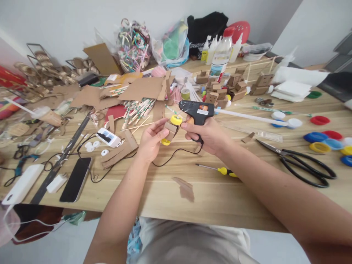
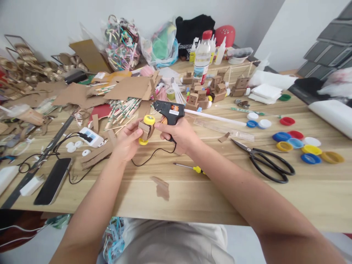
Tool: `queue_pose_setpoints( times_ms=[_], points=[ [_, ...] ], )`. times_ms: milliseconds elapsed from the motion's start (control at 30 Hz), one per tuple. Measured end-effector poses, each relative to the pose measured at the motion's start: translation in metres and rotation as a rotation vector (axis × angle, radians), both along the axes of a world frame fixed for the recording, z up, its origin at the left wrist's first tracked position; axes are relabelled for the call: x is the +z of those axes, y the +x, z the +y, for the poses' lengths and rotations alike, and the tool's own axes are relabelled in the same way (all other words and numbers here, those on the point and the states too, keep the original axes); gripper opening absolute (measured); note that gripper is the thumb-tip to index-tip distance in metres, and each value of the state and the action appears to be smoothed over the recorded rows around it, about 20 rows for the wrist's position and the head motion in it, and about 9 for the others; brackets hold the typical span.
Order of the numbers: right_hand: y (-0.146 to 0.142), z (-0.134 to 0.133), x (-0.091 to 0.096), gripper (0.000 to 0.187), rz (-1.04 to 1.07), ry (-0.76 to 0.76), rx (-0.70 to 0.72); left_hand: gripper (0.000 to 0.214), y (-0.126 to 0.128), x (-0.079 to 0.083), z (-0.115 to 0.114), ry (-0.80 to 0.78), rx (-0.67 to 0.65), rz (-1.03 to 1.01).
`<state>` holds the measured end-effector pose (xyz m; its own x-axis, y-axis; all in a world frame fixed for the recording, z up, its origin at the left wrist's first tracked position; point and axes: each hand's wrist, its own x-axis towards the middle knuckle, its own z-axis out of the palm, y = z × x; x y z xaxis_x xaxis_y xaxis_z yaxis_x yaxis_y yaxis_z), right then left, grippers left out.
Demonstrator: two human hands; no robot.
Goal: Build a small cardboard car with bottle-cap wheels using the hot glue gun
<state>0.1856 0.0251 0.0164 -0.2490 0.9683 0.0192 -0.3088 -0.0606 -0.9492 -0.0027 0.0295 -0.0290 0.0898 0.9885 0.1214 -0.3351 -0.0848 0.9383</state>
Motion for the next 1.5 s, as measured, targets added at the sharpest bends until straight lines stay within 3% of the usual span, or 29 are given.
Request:
queue_pose_setpoints(
  times_ms=[567,867,1000,1100,1200,1300,1500],
  points=[
    [0.003,-0.002,0.005,0.049,0.045,-0.086,0.142,0.049,0.004,0.003,-0.003,0.078,0.043,0.048],
    [0.004,0.005,-0.006,0.05,-0.017,-0.054,0.07,0.049,0.008,-0.001,-0.003,0.051,0.071,0.04],
    [0.009,0.008,-0.005,0.05,-0.072,0.061,-0.053,0.053,0.006,-0.002,0.0,0.125,0.198,0.059],
    [0.013,0.003,0.004,0.055,-0.122,0.2,-0.06,0.055,0.004,-0.003,0.002,0.234,0.31,0.106],
    [0.013,-0.006,0.013,0.063,-0.186,0.286,0.034,0.052,0.004,-0.005,0.003,0.348,0.397,0.174],
    [0.01,-0.014,0.015,0.068,-0.256,0.276,0.153,0.048,0.007,-0.006,0.002,0.442,0.495,0.231],
    [0.004,-0.02,0.008,0.068,-0.289,0.254,0.211,0.046,0.011,-0.004,-0.005,0.555,0.691,0.347]
  ],
)
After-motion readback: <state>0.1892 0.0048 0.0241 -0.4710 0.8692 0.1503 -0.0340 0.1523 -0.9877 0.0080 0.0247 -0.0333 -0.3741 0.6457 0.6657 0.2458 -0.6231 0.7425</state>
